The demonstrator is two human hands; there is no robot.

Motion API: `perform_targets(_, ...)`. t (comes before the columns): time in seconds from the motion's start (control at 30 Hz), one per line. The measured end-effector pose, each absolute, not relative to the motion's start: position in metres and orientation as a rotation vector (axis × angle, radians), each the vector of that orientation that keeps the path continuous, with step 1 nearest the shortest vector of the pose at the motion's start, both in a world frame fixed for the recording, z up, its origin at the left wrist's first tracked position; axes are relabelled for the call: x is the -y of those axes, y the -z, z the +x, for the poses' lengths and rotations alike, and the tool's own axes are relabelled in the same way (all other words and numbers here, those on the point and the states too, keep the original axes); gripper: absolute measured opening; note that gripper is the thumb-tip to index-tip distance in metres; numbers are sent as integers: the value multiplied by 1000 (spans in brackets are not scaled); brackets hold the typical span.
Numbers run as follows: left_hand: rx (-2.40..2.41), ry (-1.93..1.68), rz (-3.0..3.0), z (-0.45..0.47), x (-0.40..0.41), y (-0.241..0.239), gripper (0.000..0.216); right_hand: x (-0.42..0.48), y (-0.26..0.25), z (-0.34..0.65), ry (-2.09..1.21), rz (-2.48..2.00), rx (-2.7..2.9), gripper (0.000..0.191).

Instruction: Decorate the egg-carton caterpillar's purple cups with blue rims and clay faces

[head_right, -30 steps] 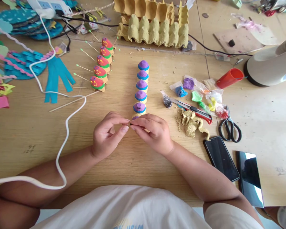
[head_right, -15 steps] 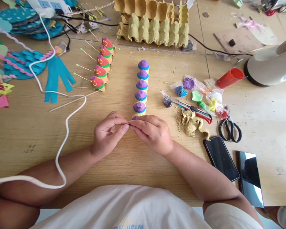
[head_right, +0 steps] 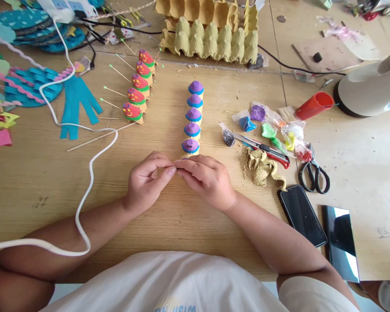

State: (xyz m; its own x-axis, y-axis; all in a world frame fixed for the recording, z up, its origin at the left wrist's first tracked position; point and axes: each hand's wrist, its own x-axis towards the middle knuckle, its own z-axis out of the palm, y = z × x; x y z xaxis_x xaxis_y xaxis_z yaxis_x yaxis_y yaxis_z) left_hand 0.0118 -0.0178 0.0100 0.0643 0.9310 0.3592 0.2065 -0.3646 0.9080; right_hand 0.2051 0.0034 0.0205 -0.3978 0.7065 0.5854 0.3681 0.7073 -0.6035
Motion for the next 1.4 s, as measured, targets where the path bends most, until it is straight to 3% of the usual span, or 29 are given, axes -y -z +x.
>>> perform_targets(0.37,-1179,-1355,1641,11,17,-9,10,-6,-27,204,-934,-1016,1854,14)
perform_targets(0.53,-1190,-1382,1711,12,17,-10,7,-5,-24,203,-992,-1036,1820,12)
perform_targets(0.87,-1195,-1382,1738,12,18,-10,6,-4,-21,202,-1287,-1023,1621,22)
perform_targets(1.4,-1180,-1409,1838,11,19,-9,7,-4,-19,202,-1370,-992,1577,29)
